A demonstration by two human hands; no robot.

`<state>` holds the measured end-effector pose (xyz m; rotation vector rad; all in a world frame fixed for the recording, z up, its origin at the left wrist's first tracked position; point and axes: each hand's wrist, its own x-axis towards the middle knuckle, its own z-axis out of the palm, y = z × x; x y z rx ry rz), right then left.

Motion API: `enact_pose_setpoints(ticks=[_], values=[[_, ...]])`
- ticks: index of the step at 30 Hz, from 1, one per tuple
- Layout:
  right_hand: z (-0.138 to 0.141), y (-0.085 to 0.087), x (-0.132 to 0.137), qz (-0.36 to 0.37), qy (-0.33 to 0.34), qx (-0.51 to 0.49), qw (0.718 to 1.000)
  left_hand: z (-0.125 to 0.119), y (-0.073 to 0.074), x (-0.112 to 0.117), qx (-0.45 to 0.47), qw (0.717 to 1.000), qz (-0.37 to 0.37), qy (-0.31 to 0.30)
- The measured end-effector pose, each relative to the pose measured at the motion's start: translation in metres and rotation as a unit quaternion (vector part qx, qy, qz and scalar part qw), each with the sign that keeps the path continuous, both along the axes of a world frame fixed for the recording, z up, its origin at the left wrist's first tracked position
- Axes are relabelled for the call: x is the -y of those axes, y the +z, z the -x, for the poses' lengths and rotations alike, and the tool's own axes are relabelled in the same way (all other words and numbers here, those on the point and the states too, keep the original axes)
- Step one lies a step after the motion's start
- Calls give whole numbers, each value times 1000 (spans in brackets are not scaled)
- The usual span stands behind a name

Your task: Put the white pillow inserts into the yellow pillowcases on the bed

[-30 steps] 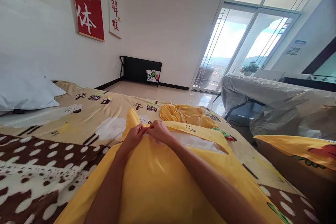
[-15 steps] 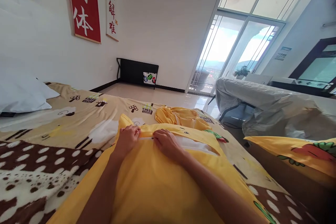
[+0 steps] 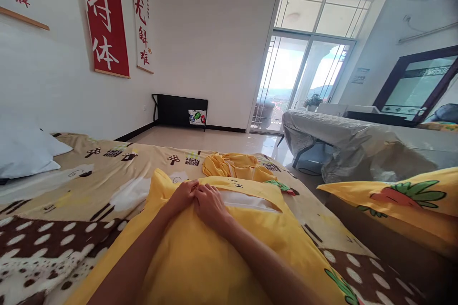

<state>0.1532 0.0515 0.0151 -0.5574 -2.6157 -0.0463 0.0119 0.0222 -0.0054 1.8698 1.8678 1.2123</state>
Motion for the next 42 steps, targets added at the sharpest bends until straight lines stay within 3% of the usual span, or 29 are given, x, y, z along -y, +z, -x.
enact_pose_setpoints(ticks=[5,9,12,15,19,26,32,35,38,42], values=[[-9,5,-9,43,-49,-14,998,-4,-9,1,8,1000,-11,6],[-33,7,-26,51,-92,-31,994,6,-1,8,-18,1000,-9,4],[-52,7,-30,36,-75,-54,995,6,8,11,-46,999,-3,6],[-61,4,-24,-1,-56,-68,996,-10,18,4,-76,997,-17,-4],[-63,-1,-14,-23,-81,-76,994,-37,27,-13,-98,992,-29,-68],[-78,0,-22,9,-98,-95,991,-61,18,-21,-69,996,-22,-51],[-104,10,-44,63,-143,-126,980,-46,23,-9,-87,995,0,-49],[-121,6,-50,80,-127,-146,978,-39,30,-4,-114,993,14,-34],[-130,-5,-44,50,-118,-173,977,-55,38,-8,-157,987,1,-32],[-132,-16,-31,-2,-142,-189,972,-94,44,-24,-207,976,-17,-73]])
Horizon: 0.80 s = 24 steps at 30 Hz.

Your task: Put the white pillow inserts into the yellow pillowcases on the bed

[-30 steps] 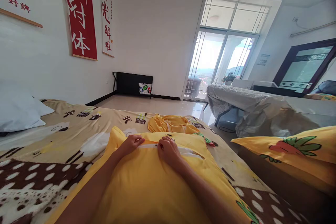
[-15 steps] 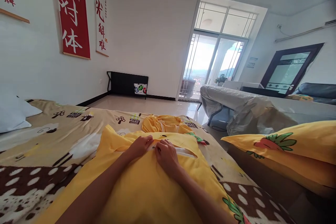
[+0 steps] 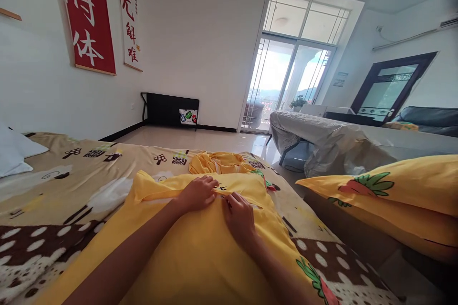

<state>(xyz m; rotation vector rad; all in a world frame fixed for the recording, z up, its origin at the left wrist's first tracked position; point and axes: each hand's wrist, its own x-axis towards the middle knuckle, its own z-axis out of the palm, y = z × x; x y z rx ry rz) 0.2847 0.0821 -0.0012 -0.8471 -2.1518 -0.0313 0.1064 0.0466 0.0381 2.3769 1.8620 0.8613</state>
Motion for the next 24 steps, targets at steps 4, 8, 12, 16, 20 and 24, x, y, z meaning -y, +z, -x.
enact_pose_setpoints(ticks=[4,8,12,16,20,24], values=[[-4,-4,5,-9,2,-19,1000,-29,-3,-13,-12,999,14,31],[-10,-9,6,-8,29,-68,997,-46,-10,-12,19,995,6,101],[-16,-16,14,-28,41,-104,993,-54,-11,-5,42,993,9,108],[-27,-15,27,-83,35,-119,989,-59,-1,13,45,995,12,84],[-42,-13,37,-113,26,-176,977,-62,11,38,65,996,-2,66],[-60,-18,42,-145,44,-183,972,-63,16,55,54,996,16,66]])
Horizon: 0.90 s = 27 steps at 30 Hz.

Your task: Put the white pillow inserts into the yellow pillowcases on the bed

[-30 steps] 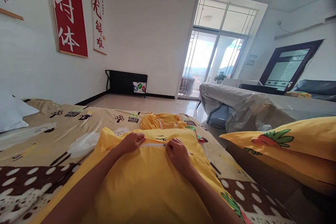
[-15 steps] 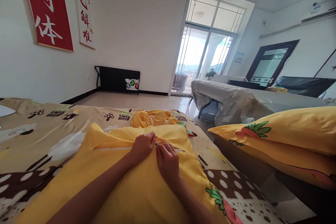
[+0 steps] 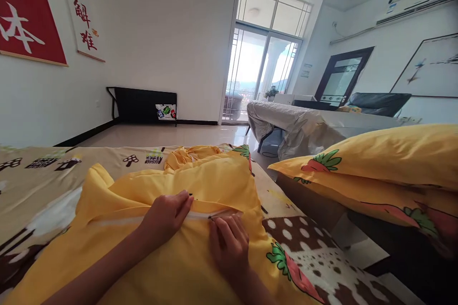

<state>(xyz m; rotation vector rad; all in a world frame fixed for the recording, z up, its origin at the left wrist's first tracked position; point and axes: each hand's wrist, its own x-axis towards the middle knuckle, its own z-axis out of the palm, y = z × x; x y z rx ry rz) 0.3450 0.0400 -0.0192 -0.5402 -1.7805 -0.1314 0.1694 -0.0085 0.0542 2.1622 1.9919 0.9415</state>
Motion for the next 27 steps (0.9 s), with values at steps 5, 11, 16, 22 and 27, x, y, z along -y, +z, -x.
enact_pose_setpoints(ticks=[5,11,16,22,27], values=[[-28,-12,-3,-16,-35,-20,999,3,6,8,-28,999,21,15],[-42,-14,1,-13,-21,-12,1000,-9,10,3,-206,977,-21,51],[-34,-16,2,-3,-15,-17,1000,-59,8,-10,-283,948,-106,-101],[-37,-21,0,-49,-40,3,998,-88,8,-36,-236,958,34,-160],[-38,-22,2,-25,-40,-3,999,-89,-11,-40,-224,969,66,-78]])
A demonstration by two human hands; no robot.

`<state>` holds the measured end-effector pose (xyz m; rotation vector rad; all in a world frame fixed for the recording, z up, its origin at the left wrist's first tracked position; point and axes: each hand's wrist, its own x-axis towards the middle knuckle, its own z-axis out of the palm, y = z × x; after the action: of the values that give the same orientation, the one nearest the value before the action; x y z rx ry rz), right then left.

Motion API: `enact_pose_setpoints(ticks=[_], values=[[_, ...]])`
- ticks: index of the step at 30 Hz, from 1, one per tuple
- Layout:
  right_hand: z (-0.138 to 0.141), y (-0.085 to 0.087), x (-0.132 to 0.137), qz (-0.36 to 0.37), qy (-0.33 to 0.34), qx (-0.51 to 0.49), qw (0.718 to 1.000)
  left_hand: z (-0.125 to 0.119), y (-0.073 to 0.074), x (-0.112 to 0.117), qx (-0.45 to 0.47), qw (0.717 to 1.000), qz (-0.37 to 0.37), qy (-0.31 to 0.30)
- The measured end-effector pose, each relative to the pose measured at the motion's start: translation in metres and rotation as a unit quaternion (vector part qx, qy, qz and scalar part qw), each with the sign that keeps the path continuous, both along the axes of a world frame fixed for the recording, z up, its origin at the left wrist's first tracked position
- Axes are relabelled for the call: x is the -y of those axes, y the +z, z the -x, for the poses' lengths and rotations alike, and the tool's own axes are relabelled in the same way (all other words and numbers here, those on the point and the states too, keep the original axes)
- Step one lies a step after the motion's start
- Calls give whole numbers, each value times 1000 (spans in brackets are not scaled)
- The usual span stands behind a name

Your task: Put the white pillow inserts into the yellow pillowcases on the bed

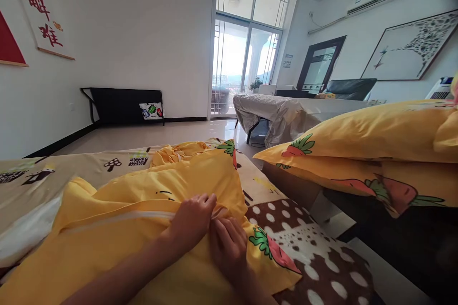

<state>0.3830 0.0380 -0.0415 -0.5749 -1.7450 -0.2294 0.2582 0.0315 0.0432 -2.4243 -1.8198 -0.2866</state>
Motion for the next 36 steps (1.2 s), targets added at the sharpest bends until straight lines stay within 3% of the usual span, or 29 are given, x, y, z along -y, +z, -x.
enact_pose_setpoints(ticks=[4,8,13,17,22,25,31,34,36], values=[[-2,1,-1,34,-8,-27,999,0,-14,-1,30,1000,-5,3],[-9,4,-6,112,-58,-71,989,0,-12,0,37,999,-23,14],[-12,7,-18,190,-119,-34,974,-5,-5,6,9,1000,0,18],[-12,9,-25,210,-196,5,958,-7,-4,7,-38,999,28,7],[-18,20,-26,204,-277,101,933,0,-4,1,-57,997,16,-52],[-27,33,-32,214,-306,173,911,22,-2,-2,-79,996,13,-36],[-33,63,-64,281,-331,279,857,106,-2,0,-27,998,26,43],[-20,64,-79,231,-273,309,881,129,-6,5,-55,996,-18,69],[-10,56,-87,208,-193,313,906,133,-9,8,-92,989,-68,89]])
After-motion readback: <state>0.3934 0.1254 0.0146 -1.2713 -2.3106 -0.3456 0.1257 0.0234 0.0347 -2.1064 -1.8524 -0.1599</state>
